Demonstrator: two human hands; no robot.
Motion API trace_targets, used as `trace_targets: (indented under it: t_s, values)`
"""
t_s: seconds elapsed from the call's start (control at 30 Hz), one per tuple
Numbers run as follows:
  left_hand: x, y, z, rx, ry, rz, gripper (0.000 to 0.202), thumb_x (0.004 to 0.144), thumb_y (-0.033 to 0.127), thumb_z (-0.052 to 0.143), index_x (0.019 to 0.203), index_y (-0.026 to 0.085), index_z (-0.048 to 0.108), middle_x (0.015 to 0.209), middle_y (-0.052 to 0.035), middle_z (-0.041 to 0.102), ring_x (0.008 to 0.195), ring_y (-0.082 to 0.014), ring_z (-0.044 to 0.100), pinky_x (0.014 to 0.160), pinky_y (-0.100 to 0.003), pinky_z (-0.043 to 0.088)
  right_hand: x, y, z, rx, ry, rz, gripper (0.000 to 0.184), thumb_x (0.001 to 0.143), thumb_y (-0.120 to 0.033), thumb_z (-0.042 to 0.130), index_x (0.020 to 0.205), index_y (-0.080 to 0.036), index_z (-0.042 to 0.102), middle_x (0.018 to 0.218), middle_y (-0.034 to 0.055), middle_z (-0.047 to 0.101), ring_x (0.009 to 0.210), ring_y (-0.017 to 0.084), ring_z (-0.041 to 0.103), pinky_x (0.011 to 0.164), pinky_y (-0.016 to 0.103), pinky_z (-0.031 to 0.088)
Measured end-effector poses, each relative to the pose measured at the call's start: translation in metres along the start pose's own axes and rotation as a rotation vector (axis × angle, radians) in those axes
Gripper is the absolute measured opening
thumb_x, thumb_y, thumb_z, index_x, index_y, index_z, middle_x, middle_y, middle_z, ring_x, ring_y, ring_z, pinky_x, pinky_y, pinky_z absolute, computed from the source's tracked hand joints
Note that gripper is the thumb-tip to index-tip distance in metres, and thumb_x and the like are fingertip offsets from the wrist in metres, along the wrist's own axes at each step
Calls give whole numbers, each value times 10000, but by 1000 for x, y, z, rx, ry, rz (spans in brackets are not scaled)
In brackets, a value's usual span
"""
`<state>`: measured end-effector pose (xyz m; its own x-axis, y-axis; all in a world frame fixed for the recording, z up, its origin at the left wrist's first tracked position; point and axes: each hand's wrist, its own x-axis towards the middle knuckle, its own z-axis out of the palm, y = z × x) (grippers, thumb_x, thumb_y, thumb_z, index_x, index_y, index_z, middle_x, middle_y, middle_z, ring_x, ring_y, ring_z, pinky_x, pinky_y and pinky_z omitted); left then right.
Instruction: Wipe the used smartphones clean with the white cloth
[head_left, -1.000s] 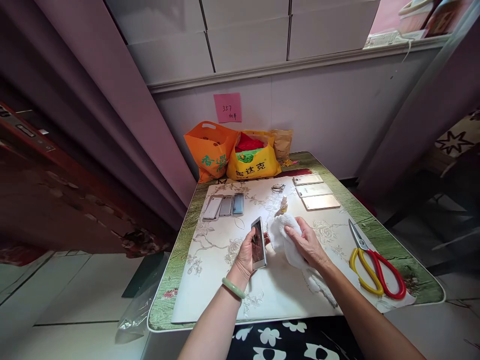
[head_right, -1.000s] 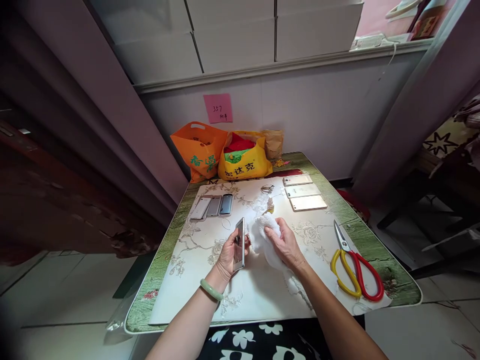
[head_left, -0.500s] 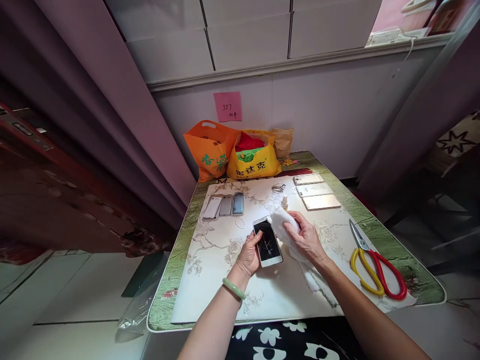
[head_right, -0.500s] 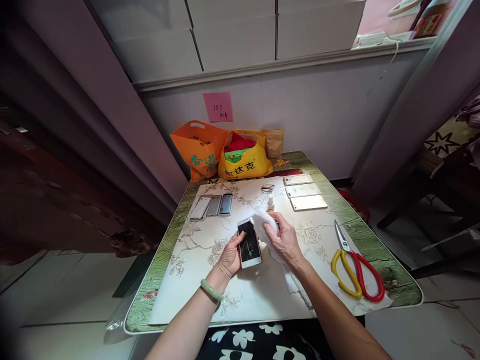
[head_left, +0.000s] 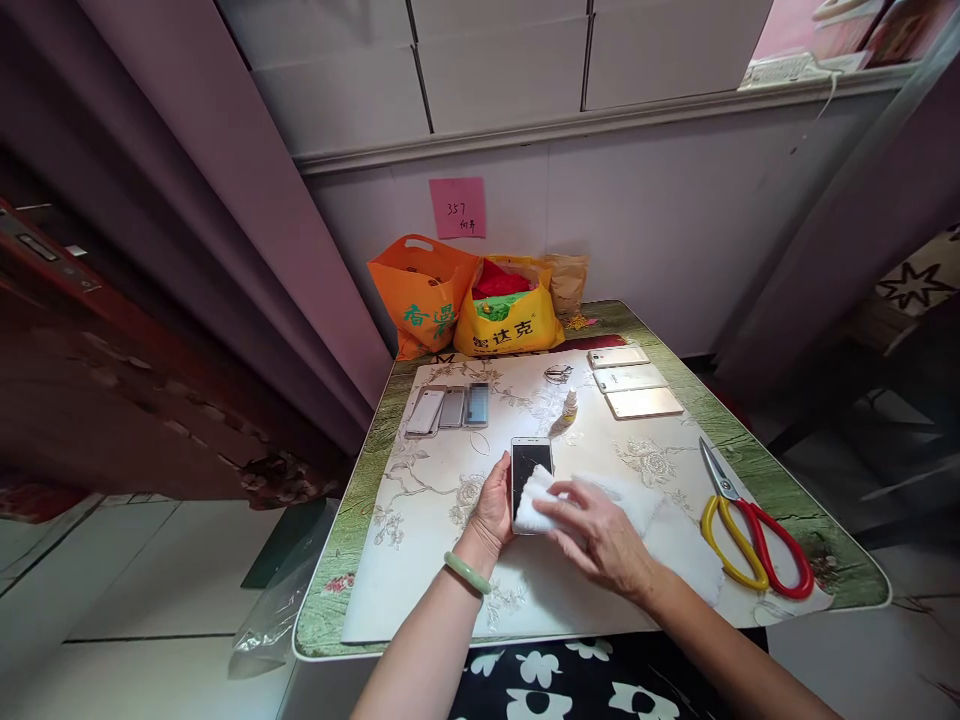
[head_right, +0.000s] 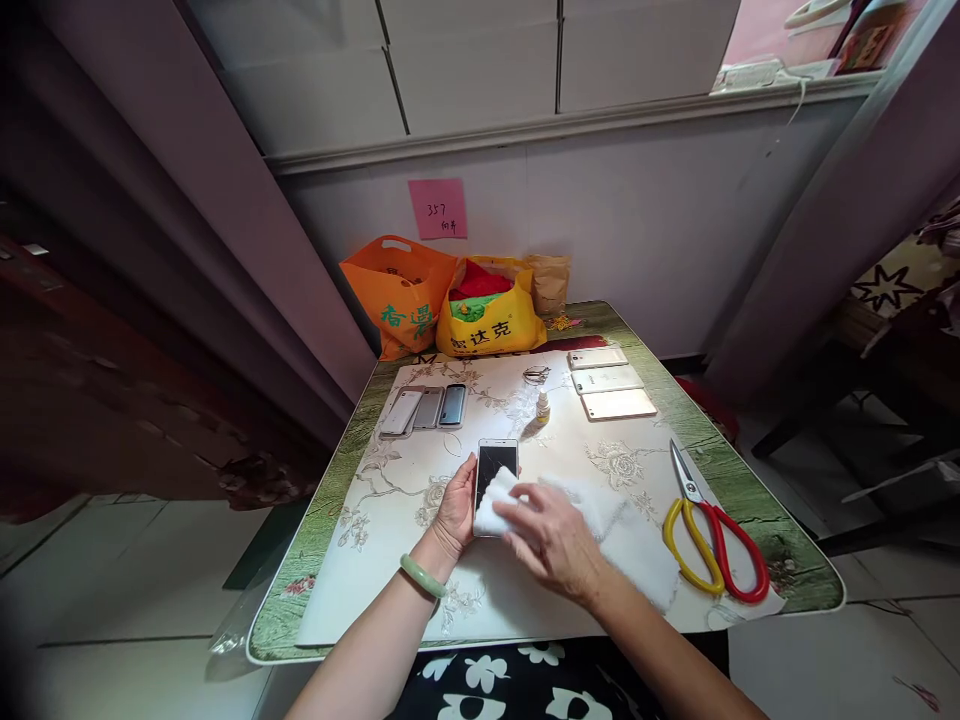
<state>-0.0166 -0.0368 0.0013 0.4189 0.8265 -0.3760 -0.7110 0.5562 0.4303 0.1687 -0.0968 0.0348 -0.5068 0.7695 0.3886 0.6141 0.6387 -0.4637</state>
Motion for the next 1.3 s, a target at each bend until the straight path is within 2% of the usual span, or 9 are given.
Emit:
trace_targets:
  t_s: [0.1,0.2,0.47,0.57,0.7,0.8,0.97,1.13,1.3]
  values:
    - [2,-2,0,10,18,92,298,868,372,681,1046,139,734,950,-93,786,952,-277,736,955,-404,528,-10,-9,4,-92,-88,-150,383,918,-192,577,1279,-302,646,1213,81,652,956,230,636,819,362,532]
    - [4,-3,-1,16,25,106,241,851,261,707,1065,151,731,960,-71,786,918,-243,737,946,-368,527,-1,-2,9,-164,-55,-189,393,941,-143,519,1282,-289,651,1177,80,671,890,215,626,772,349,513]
    - [-3,-3,4,26,18,-43,311,897,382,686,1071,126,717,942,-109,782,904,-250,737,888,-372,555,49,25,13,-205,247,318,328,1022,-303,475,1288,-263,663,1168,79,669,898,216,666,717,308,523]
    - [-8,-3,8,32,25,-96,367,898,468,679,1060,140,717,907,-97,781,844,-221,738,818,-323,567,28,13,23,-198,238,225,349,1046,-321,446,1332,-246,631,1162,99,670,942,234,662,771,333,539]
    - [-11,-1,10,97,8,-136,547,872,637,628,1090,143,717,884,-124,777,819,-258,739,753,-354,580,-11,-6,32,-189,97,-66,338,1036,-258,475,1345,-283,610,1169,87,675,896,212,644,760,332,529]
    - [-10,0,9,95,-41,-185,670,848,714,593,1120,113,712,936,-164,771,862,-290,737,773,-388,582,-13,-7,27,-167,13,-198,338,1022,-222,488,1317,-309,627,1161,56,686,851,190,633,753,328,522]
    - [-7,1,8,5,-18,-156,511,879,595,645,1055,122,724,867,-110,769,729,-202,717,710,-302,559,32,19,13,-113,134,49,311,1011,-326,524,1292,-275,647,1241,75,654,933,203,664,780,317,541]
    - [-8,-1,7,27,-1,-135,453,885,562,657,1030,138,725,875,-98,777,842,-230,733,811,-327,558,47,24,22,-200,259,357,406,977,-344,541,1362,-221,589,1237,112,654,967,256,670,751,343,542]
    - [-5,-1,2,70,-77,-154,492,898,561,607,1082,118,716,887,-135,776,917,-290,736,844,-393,563,9,-1,42,-290,190,88,394,1033,-294,459,1405,-197,548,1222,129,667,942,252,635,787,369,494]
